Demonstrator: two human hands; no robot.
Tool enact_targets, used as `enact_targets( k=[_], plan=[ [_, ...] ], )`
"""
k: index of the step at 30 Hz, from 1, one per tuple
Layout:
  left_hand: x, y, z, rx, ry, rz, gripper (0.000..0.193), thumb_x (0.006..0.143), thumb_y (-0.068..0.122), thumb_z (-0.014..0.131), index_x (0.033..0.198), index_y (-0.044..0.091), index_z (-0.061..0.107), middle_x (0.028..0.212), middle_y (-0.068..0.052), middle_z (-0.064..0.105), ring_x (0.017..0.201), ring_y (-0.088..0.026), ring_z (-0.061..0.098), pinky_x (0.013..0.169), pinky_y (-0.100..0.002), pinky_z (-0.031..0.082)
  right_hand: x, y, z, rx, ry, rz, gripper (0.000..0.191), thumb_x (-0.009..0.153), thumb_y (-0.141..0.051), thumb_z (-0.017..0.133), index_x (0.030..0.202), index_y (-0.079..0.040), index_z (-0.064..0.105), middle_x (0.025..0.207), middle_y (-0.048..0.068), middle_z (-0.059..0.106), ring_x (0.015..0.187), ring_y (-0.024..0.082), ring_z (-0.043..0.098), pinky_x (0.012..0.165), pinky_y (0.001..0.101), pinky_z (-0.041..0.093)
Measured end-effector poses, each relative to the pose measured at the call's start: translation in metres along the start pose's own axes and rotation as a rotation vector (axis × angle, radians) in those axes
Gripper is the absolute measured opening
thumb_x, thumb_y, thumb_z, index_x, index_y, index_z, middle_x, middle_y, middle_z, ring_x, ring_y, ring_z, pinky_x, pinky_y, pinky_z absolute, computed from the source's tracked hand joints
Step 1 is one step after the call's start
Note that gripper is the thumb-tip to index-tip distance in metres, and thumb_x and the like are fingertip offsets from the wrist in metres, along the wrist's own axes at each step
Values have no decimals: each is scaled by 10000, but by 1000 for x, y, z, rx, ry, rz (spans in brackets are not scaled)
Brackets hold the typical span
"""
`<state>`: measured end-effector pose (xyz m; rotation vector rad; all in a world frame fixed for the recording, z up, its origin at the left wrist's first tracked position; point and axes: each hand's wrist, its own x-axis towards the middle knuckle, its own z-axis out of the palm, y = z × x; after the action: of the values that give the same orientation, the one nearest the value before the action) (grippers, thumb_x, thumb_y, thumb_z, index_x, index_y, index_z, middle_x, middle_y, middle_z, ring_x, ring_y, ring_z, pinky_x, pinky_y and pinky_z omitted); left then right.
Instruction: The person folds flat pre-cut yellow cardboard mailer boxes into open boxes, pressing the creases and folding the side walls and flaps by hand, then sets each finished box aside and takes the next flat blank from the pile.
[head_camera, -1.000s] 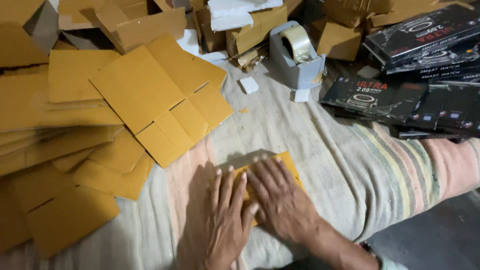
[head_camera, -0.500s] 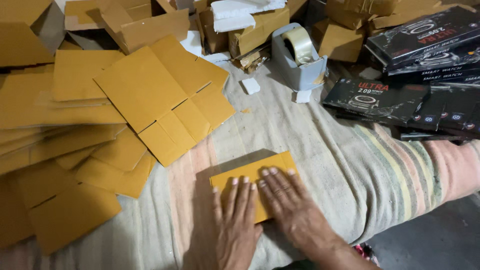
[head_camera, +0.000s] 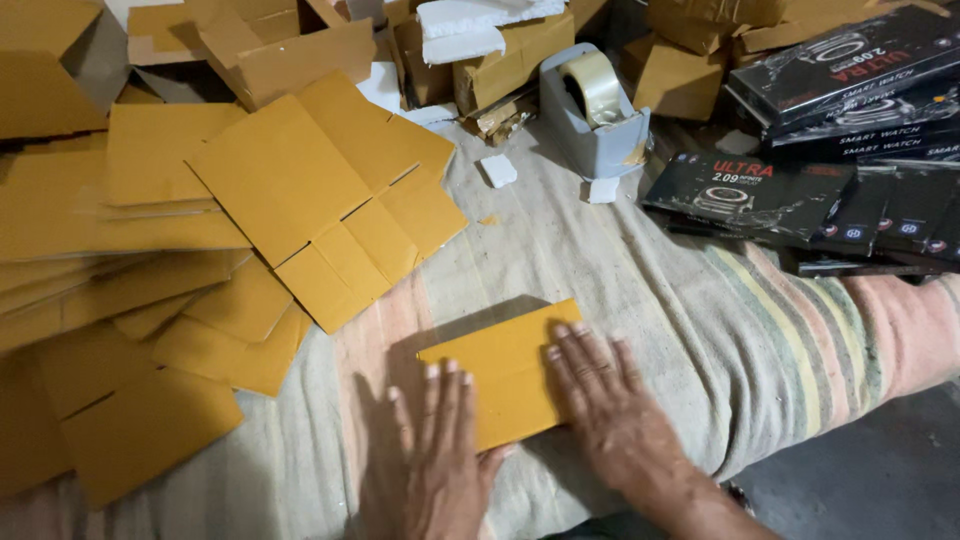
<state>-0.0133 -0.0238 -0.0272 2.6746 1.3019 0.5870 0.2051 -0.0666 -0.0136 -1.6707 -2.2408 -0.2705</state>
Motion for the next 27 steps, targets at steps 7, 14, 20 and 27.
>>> enact_targets(
  k=[7, 14, 20, 27],
  plan=[
    [3, 7, 17, -1, -13, 65, 859, 873, 444, 643, 1490, -71, 342, 1608, -229, 273, 1526, -339, 170, 1207, -598, 44, 8, -11, 5, -18, -156, -116, 745, 875, -237, 489, 1536, 46, 296, 1643, 224, 234, 1535, 321, 189, 1236, 470, 106],
    [-13, -13, 3, 40, 68, 36, 813, 898, 410, 588, 1498, -70, 321, 1624, -218, 257, 1533, -336, 147, 1202, -626, 28, -2, 17, -12, 56, -14, 42, 837, 903, -503, 493, 1534, 2, 272, 1618, 176, 239, 1505, 304, 180, 1214, 498, 82],
    [1, 4, 19, 12, 100, 30, 653, 1006, 364, 490, 1510, -33, 367, 1634, -186, 303, 1549, -333, 208, 1241, -593, 48, 17, -18, -8, 212, -85, -89, 738, 966, -418, 516, 1517, 34, 324, 1627, 213, 282, 1537, 320, 185, 1239, 483, 106],
    [8, -21, 0, 134, 55, -172, 595, 1019, 314, 392, 1509, -23, 400, 1632, -191, 315, 1513, -374, 238, 1219, -548, 92, 20, 6, -17, 103, -24, 2, 681, 990, -404, 440, 1495, 48, 369, 1588, 213, 343, 1502, 339, 255, 1216, 478, 120]
  ],
)
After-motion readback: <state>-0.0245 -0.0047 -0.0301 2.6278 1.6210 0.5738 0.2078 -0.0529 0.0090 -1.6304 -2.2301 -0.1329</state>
